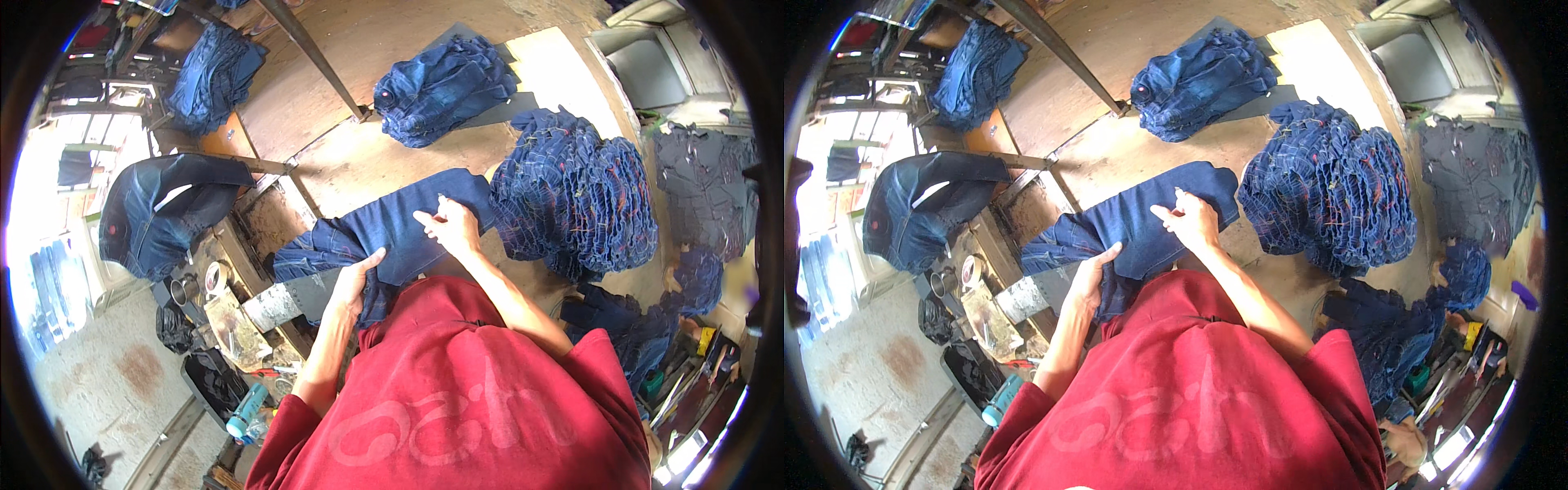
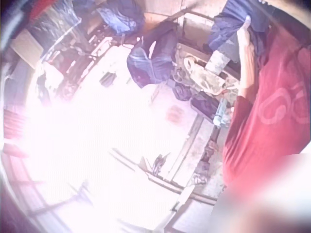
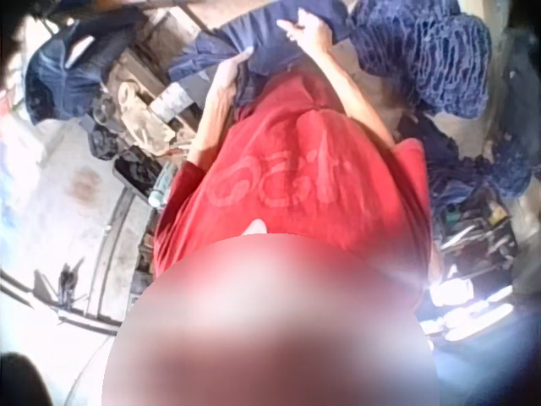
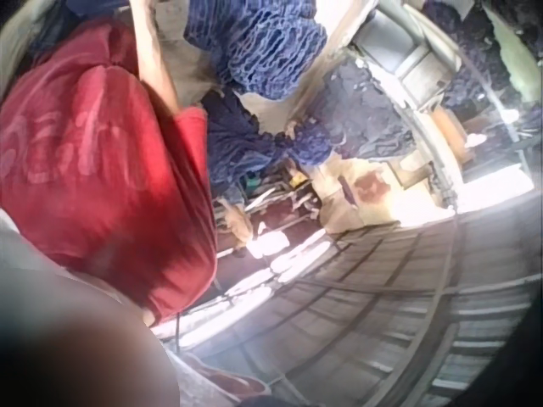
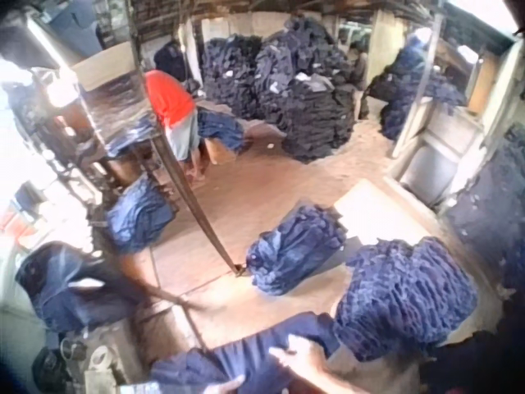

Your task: The person repeatedly uses a small metal tool to scrape and abrade seams on multiple pairs of denim jeans. They handle each pair one at a time, scraping along the leg seams and crotch area, then place the treated jeans aside.

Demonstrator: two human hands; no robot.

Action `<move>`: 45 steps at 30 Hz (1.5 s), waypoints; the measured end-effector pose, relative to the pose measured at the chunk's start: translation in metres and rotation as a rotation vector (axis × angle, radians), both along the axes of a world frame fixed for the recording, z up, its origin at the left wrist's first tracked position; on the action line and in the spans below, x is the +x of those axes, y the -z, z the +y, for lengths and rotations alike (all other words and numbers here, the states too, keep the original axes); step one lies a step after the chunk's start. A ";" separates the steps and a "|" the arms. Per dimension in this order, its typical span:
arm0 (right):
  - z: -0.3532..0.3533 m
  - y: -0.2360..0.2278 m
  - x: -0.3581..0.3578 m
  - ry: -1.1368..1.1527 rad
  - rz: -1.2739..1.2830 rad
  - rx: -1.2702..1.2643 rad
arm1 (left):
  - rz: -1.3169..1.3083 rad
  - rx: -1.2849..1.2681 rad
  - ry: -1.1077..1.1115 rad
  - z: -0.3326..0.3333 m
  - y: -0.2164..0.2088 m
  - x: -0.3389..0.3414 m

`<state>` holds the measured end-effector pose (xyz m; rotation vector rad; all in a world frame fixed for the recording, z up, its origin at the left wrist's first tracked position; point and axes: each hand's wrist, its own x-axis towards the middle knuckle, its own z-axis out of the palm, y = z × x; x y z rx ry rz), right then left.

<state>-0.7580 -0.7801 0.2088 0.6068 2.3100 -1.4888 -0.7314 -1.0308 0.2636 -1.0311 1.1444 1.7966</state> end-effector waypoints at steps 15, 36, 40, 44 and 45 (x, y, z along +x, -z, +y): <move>-0.024 -0.038 0.009 -0.205 0.056 -0.183 | -0.075 0.303 -0.270 -0.024 0.034 0.017; -0.031 -0.040 0.026 -0.218 0.026 0.213 | -0.034 0.172 -0.120 0.022 0.015 -0.003; -0.031 -0.030 0.032 -0.180 0.156 0.184 | 0.017 0.027 -0.125 0.020 0.010 0.006; -0.021 -0.030 0.037 -0.221 0.082 0.138 | 0.022 0.137 -0.151 0.007 0.013 0.020; -0.020 -0.031 0.037 -0.232 0.088 0.131 | 0.054 0.163 -0.139 0.005 0.015 0.022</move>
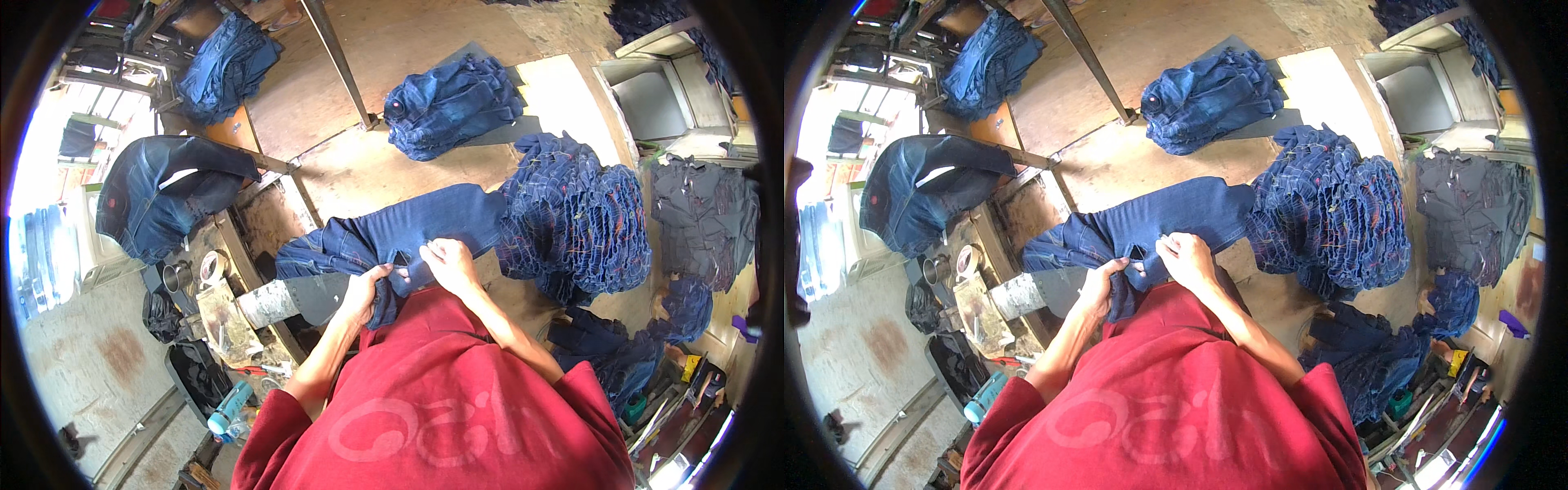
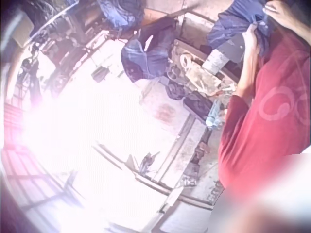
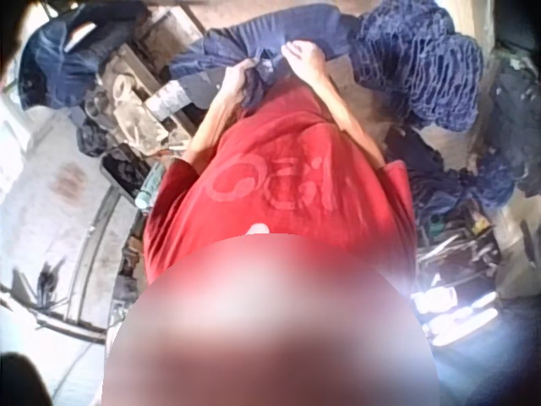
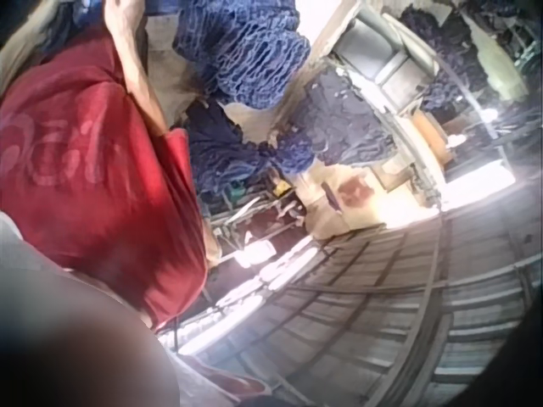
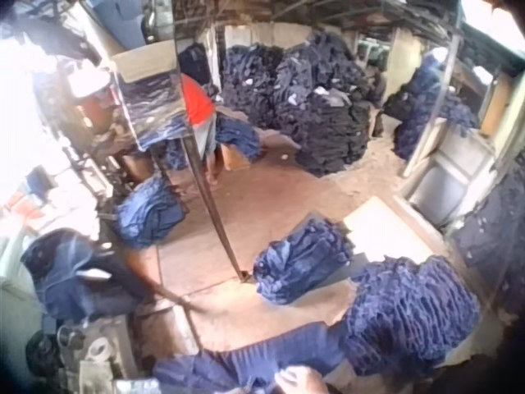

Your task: The person repeatedly uses a small metal tool to scrape and abrade seams on multiple pairs of denim jeans. They handle each pair one at a time, scraping along the leg seams and crotch area, then place the treated jeans aside.

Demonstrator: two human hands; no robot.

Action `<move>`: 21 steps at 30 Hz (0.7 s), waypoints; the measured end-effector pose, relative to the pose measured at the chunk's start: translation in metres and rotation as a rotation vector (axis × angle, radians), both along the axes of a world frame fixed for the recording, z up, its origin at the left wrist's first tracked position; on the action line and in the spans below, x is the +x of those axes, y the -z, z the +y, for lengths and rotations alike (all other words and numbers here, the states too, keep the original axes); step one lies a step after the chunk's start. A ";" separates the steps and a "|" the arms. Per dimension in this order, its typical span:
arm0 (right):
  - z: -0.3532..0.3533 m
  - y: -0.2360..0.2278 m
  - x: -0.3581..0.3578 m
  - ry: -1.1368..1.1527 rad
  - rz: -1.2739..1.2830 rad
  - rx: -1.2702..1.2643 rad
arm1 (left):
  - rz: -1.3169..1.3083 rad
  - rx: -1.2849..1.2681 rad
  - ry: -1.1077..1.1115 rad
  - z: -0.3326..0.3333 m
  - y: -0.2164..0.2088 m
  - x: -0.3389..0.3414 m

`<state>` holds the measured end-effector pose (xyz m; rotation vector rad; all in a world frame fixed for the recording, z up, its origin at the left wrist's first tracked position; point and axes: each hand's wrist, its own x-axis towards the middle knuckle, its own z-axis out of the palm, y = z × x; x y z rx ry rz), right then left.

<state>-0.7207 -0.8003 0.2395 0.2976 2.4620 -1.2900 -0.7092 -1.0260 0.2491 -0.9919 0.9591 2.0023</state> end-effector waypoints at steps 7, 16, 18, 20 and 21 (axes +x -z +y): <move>0.001 -0.005 0.001 0.029 -0.011 -0.060 | 0.002 0.114 0.041 -0.004 -0.001 -0.005; 0.001 -0.006 0.000 0.001 0.036 -0.032 | 0.023 -0.089 0.114 0.006 -0.003 -0.010; 0.002 -0.006 -0.001 0.001 -0.002 -0.033 | -0.005 -0.073 0.082 0.000 -0.004 -0.004; 0.003 -0.005 0.000 -0.010 0.015 -0.055 | 0.096 -0.034 0.114 -0.006 -0.003 0.000; 0.003 -0.006 0.000 0.001 0.006 -0.066 | 0.106 -0.031 0.137 -0.008 -0.003 0.001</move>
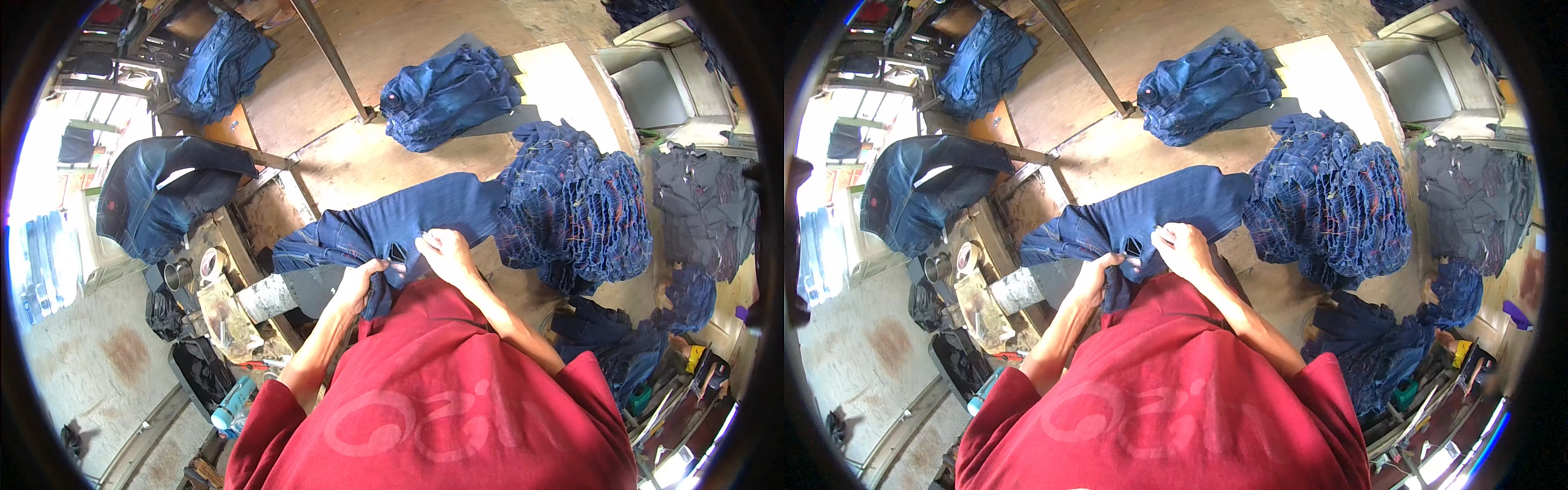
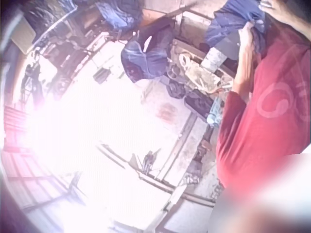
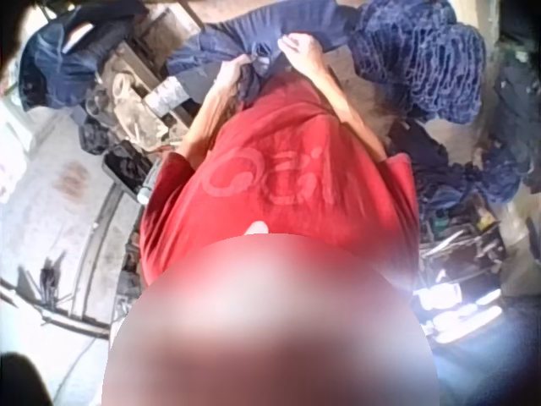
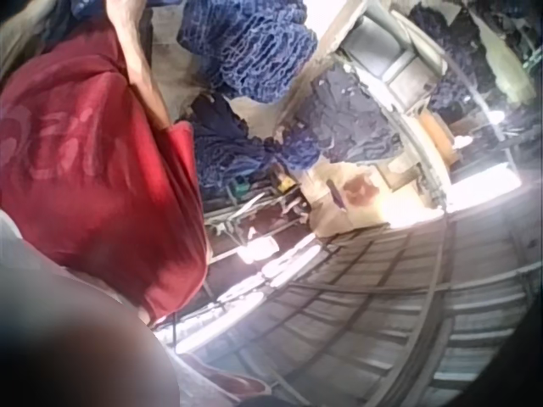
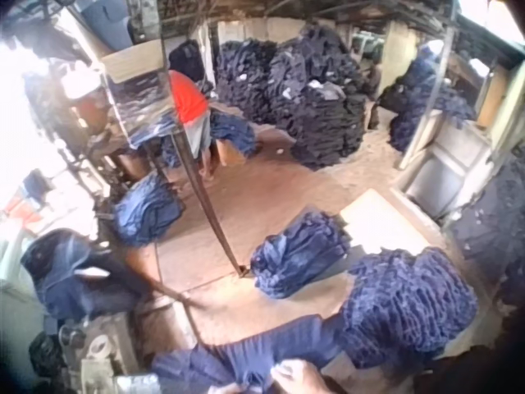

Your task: The person repeatedly uses a small metal tool to scrape and abrade seams on multiple pairs of denim jeans. They handle each pair one at a time, scraping along the leg seams and crotch area, then place the treated jeans aside.

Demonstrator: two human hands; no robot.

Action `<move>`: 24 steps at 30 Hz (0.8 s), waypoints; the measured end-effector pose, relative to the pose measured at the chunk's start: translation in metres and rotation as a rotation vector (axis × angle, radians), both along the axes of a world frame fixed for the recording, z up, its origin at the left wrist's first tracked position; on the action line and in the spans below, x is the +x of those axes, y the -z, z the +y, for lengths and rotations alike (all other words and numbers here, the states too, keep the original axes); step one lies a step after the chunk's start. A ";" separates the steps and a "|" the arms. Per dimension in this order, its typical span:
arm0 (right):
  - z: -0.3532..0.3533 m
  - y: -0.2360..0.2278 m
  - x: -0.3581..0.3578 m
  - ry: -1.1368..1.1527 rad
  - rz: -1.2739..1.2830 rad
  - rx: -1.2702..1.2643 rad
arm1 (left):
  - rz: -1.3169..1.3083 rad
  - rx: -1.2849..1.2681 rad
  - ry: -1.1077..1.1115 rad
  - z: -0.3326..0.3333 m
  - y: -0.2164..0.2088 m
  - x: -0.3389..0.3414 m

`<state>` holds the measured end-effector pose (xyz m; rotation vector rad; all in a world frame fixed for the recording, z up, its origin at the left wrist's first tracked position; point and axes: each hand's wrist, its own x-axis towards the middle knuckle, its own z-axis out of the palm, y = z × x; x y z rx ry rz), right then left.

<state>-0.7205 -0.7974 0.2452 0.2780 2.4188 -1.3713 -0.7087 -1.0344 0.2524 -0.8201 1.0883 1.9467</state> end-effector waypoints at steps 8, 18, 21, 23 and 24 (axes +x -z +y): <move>-0.002 -0.005 0.002 0.007 0.025 -0.004 | -0.090 -0.041 0.014 0.010 -0.006 -0.013; 0.001 0.008 0.002 0.008 -0.004 -0.048 | -0.065 0.013 0.020 0.002 0.002 -0.005; 0.003 0.011 0.000 0.009 -0.012 -0.070 | -0.128 0.137 -0.034 -0.005 0.008 -0.002; 0.002 0.008 -0.001 -0.008 -0.049 -0.026 | -0.162 0.175 -0.030 -0.006 0.010 -0.003; 0.001 0.004 -0.002 -0.044 0.043 -0.028 | -0.178 0.181 -0.014 -0.005 0.010 -0.004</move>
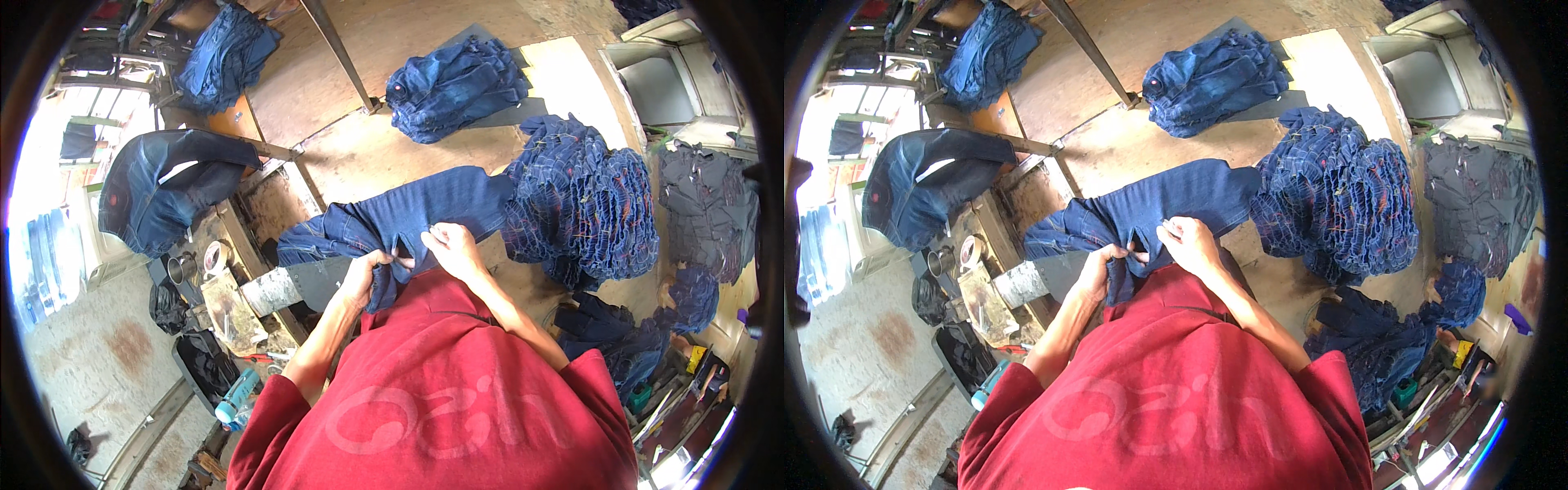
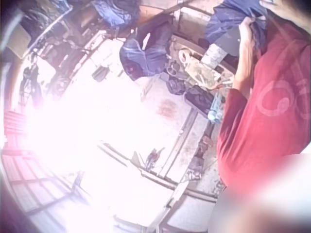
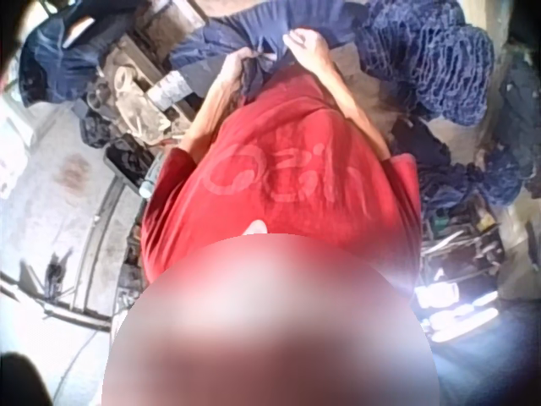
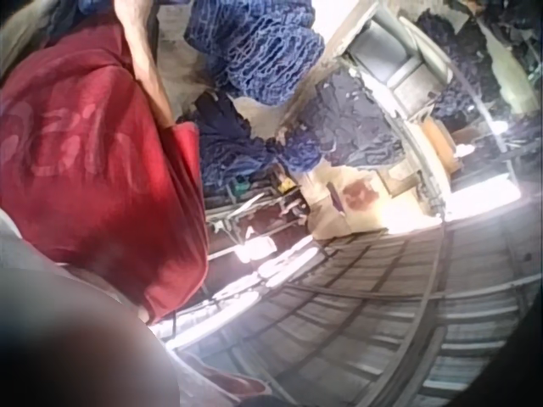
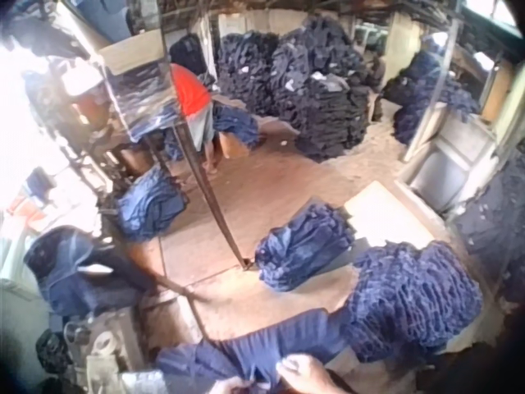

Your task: The person repeatedly uses a small metal tool to scrape and abrade seams on multiple pairs of denim jeans. They handle each pair one at a time, scraping along the leg seams and crotch area, then place the treated jeans aside.

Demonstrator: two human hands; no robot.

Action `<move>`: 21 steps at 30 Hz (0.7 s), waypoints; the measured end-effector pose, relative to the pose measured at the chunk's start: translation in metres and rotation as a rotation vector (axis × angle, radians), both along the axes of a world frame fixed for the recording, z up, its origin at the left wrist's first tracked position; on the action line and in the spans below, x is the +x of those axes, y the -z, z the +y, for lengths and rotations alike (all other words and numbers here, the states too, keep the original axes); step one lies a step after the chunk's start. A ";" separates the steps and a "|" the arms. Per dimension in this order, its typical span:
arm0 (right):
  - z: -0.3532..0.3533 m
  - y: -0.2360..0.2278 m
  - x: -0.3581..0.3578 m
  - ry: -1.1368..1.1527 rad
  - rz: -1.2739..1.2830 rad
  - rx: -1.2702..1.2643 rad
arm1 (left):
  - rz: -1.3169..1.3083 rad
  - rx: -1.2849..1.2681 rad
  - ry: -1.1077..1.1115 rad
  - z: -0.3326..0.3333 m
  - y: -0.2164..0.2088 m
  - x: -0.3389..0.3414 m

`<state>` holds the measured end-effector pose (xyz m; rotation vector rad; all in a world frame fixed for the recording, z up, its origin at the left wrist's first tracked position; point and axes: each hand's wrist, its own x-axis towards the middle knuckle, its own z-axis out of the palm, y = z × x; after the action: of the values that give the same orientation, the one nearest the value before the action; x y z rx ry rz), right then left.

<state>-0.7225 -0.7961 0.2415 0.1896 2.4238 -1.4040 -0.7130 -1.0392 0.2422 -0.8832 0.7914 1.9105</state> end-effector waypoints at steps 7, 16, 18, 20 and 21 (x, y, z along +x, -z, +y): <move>0.002 -0.066 0.005 -0.014 0.017 0.050 | 0.360 -0.415 0.341 -0.003 -0.019 -0.018; -0.035 -0.100 0.012 -0.227 0.265 0.589 | 0.421 -0.326 0.477 -0.025 -0.022 -0.022; -0.046 -0.101 0.020 -0.325 0.297 0.686 | 0.410 -0.281 0.487 -0.027 -0.015 -0.022; -0.054 -0.101 0.027 -0.327 0.316 0.578 | 0.378 -0.242 0.526 -0.029 -0.010 -0.021; -0.056 -0.101 0.030 -0.339 0.233 0.512 | 0.355 -0.255 0.554 -0.030 -0.008 -0.021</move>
<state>-0.6930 -0.8519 0.3428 -0.2719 2.7966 -0.6786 -0.7342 -1.0695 0.2498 -0.4017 1.3581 1.4998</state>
